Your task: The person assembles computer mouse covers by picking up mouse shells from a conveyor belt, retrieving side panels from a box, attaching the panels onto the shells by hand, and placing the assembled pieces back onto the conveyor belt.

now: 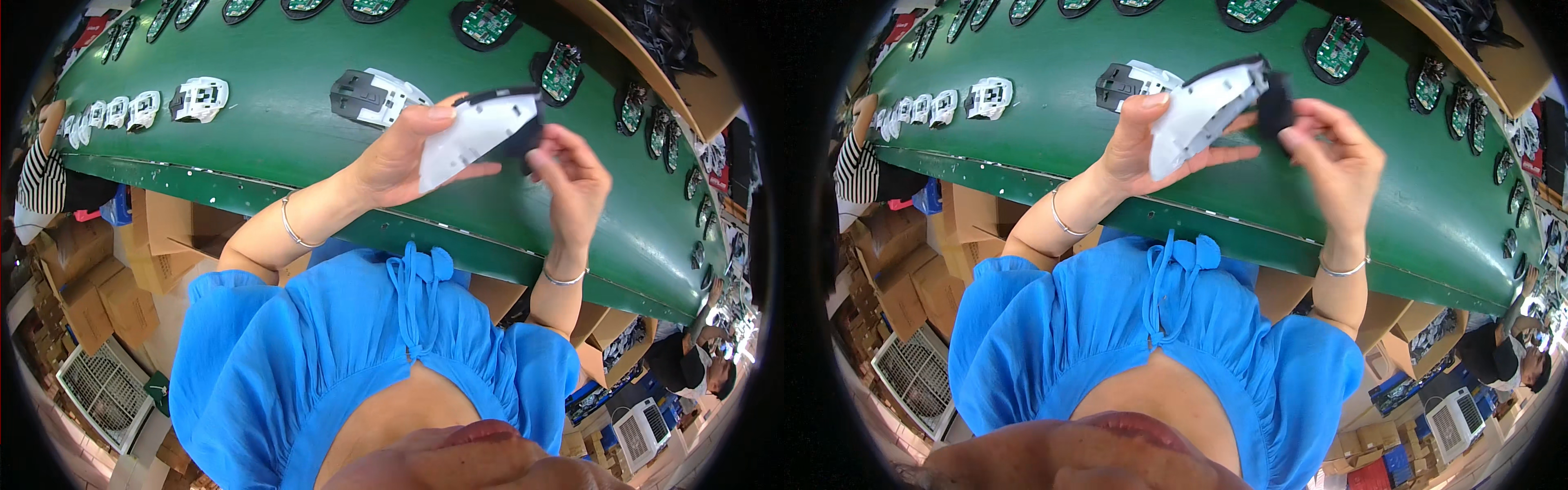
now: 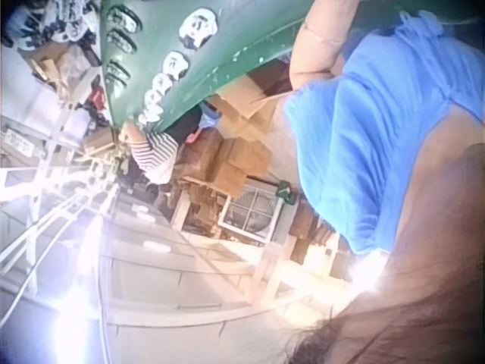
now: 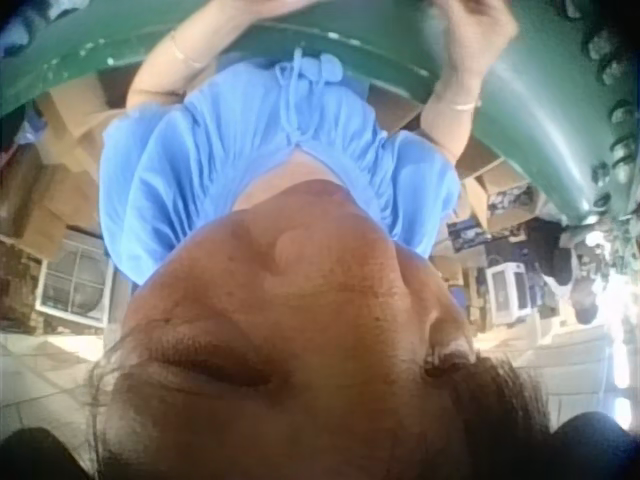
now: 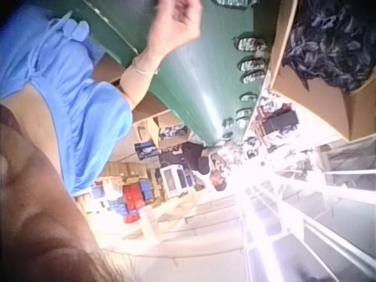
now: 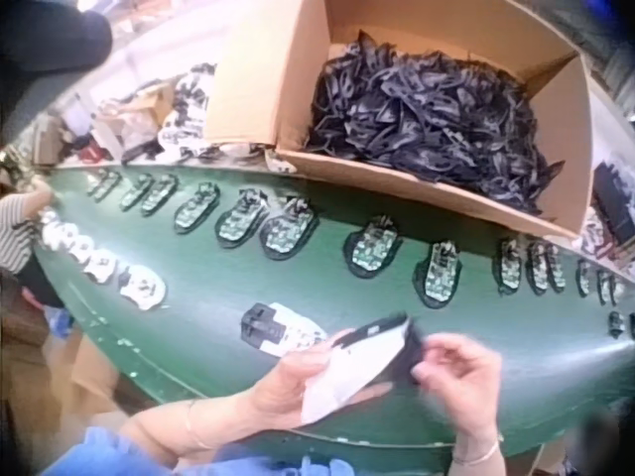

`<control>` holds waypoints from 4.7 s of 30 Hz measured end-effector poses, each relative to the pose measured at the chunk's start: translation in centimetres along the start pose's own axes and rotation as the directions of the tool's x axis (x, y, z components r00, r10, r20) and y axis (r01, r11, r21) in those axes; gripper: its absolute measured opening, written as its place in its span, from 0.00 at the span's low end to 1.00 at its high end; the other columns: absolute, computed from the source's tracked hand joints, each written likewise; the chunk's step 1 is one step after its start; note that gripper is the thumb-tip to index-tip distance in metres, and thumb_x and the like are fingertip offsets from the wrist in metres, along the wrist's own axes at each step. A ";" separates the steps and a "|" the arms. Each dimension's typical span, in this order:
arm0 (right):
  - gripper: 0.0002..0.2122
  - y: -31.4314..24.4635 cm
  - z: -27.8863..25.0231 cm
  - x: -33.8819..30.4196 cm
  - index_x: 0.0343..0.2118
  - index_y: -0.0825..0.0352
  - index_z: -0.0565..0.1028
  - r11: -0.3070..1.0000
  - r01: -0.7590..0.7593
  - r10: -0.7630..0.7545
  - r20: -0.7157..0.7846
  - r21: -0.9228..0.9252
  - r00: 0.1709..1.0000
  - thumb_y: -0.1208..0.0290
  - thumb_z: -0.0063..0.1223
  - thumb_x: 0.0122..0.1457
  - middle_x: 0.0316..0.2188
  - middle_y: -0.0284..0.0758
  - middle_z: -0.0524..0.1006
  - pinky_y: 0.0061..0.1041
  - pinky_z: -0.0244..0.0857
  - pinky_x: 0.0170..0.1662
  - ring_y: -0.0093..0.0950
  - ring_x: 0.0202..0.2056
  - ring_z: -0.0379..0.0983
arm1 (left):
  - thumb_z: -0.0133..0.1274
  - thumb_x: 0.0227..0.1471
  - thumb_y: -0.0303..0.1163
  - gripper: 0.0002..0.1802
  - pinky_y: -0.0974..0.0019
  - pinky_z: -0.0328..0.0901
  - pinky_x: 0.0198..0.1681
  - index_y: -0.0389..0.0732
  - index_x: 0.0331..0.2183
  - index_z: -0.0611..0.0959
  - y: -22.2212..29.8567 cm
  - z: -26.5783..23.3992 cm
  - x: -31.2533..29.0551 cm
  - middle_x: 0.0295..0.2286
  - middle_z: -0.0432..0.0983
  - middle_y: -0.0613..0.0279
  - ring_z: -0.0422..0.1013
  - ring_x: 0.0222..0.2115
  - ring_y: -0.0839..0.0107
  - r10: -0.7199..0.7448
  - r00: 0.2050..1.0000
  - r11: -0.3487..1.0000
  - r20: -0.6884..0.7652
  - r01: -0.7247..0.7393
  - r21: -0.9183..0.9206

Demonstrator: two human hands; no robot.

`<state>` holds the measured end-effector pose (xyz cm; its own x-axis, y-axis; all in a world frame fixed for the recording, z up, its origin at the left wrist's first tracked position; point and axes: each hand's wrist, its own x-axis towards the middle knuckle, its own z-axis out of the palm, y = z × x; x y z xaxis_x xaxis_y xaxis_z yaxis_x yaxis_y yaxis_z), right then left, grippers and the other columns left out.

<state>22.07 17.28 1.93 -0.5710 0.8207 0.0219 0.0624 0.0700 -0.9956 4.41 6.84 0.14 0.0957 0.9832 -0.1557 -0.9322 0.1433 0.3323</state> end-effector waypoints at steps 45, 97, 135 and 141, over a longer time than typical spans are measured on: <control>0.22 -0.3 0.7 -0.2 0.44 0.74 0.65 0.700 -0.443 0.272 0.363 0.560 0.891 0.85 0.55 0.44 0.38 0.43 0.74 0.31 0.74 0.39 0.32 0.37 0.74 | 0.65 0.30 0.30 0.46 0.68 0.59 0.49 0.33 0.52 0.61 1.2 0.0 -0.7 0.43 0.66 0.55 0.64 0.44 0.69 0.275 0.951 0.189 0.141 -0.197 0.962; 0.31 1.6 -0.6 -1.6 0.44 0.76 0.66 0.752 -0.437 0.258 0.391 0.493 0.884 0.75 0.63 0.30 0.38 0.41 0.73 0.28 0.65 0.46 0.33 0.39 0.72 | 0.66 0.29 0.32 0.42 0.59 0.66 0.43 0.22 0.46 0.67 0.5 -0.8 -0.7 0.43 0.68 0.38 0.70 0.40 0.51 0.317 0.717 -0.113 0.621 -0.622 0.775; 0.23 2.2 5.6 -1.6 0.46 0.73 0.66 0.357 -0.465 0.145 0.444 0.810 0.884 0.77 0.56 0.44 0.41 0.41 0.72 0.35 0.63 0.49 0.34 0.43 0.70 | 0.63 0.20 0.33 0.42 0.68 0.67 0.39 0.31 0.45 0.71 2.6 -2.1 -2.5 0.37 0.73 0.52 0.73 0.35 0.66 0.399 0.698 -0.181 0.594 -0.575 0.798; 0.15 0.2 6.7 -1.7 0.38 0.74 0.73 0.649 -0.290 0.096 0.303 0.703 0.948 0.80 0.57 0.45 0.37 0.38 0.75 0.25 0.65 0.46 0.26 0.38 0.72 | 0.64 0.24 0.34 0.44 0.65 0.59 0.50 0.33 0.48 0.68 5.1 -3.1 -2.1 0.42 0.67 0.55 0.65 0.45 0.68 0.174 0.911 0.287 0.375 -0.411 0.865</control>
<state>17.56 12.10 1.05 -0.7834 0.6131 -0.1021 -0.3692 -0.5912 -0.7171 -1.60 5.18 -0.79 0.0553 0.9628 0.2646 -0.0051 -0.2647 0.9643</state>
